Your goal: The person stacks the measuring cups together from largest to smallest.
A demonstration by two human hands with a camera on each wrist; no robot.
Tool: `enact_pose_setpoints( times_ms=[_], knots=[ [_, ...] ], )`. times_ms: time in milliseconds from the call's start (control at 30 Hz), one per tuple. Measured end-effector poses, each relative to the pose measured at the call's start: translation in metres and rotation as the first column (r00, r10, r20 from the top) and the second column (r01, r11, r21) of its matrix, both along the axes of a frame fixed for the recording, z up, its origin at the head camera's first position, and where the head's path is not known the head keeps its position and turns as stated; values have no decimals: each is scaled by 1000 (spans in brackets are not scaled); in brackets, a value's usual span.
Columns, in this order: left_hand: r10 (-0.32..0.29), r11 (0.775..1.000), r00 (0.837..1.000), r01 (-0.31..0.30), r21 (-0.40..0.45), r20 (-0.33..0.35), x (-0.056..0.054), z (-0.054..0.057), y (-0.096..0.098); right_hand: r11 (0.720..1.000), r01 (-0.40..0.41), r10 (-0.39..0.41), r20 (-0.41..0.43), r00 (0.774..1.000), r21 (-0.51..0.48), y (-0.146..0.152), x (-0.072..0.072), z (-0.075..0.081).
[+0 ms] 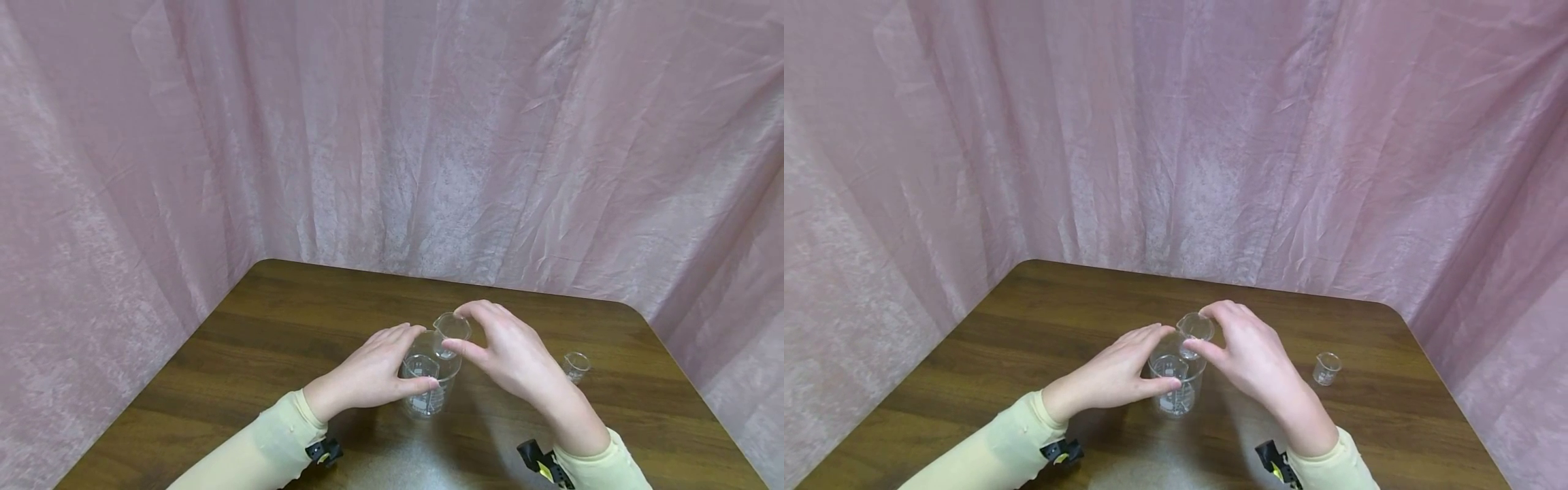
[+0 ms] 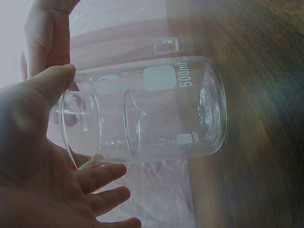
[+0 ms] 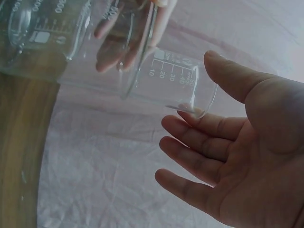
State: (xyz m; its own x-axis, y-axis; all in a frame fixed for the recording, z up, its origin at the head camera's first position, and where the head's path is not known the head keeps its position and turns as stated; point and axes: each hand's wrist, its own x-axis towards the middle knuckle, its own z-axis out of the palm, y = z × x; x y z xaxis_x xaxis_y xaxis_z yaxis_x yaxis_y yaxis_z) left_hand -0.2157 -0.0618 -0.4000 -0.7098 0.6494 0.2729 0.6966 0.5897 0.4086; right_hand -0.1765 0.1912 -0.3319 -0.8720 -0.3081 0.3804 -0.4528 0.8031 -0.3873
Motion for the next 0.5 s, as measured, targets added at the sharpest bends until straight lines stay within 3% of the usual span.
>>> enact_pose_setpoints(
  times_ms=[500],
  knots=[
    [-3, 1000, 1000, 3, 0, 5, 2, 1, -1, 998, -39, 38, 37, 999, 44, -13, -2, -14]
  ],
)
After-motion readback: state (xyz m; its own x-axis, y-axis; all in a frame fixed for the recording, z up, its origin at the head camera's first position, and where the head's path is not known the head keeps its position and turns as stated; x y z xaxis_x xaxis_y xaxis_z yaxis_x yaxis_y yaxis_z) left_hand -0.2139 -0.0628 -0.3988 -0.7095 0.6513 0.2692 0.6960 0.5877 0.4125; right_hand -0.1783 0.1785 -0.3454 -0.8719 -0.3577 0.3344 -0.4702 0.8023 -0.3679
